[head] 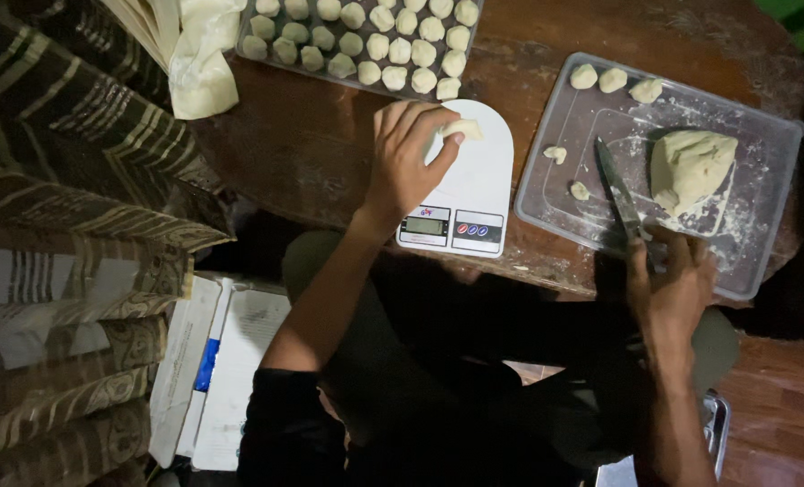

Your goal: The person cuts small portions of dough from a larger piece using a knife, weighs each piece on a digital scale, and rolls them into small balls by hand.

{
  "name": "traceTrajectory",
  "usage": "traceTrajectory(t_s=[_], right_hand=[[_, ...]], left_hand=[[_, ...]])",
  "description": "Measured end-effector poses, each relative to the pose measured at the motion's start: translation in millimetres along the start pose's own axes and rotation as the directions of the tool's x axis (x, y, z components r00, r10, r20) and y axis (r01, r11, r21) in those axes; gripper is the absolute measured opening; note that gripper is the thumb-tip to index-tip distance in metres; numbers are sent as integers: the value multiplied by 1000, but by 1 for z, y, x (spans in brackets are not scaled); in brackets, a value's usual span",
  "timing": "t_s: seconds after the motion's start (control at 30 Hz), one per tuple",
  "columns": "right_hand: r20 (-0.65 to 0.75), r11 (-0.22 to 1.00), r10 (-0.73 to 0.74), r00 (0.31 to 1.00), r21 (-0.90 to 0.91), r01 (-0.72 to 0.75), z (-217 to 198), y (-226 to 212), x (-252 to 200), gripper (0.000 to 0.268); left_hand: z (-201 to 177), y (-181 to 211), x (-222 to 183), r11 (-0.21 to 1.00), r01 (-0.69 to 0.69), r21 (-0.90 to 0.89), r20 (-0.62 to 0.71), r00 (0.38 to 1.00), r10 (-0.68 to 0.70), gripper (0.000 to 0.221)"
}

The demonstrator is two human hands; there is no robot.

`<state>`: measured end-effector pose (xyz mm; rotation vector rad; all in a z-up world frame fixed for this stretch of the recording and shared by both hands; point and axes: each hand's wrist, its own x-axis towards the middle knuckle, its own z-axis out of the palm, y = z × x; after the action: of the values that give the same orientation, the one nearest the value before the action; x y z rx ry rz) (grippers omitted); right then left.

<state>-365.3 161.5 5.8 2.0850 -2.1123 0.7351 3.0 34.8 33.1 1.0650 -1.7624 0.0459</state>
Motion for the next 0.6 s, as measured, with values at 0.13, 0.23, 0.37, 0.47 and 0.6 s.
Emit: traceTrajectory(t_s=[0.13, 0.23, 0.37, 0.47, 0.6], right_hand=[[16, 999, 46, 999, 20, -46, -8, -15, -1, 25], [2, 998, 48, 999, 42, -48, -9, -18, -2, 22], [39, 991, -37, 999, 131, 31, -8, -37, 0, 25], [-8, 975, -159, 987, 153, 159, -9, -71, 2, 18], [-16, 958, -236, 972, 166, 235, 14, -77, -2, 21]], left_hand=[[-3, 2, 0, 1000, -9, -14, -16, 1000, 9, 12], [-4, 4, 0, 1000, -10, -26, -23, 1000, 9, 13], [0, 1, -2, 1000, 1, -18, -1, 1000, -1, 13], [8, -10, -8, 999, -20, -41, -10, 1000, 19, 16], [7, -15, -11, 999, -19, -40, 16, 1000, 20, 16]])
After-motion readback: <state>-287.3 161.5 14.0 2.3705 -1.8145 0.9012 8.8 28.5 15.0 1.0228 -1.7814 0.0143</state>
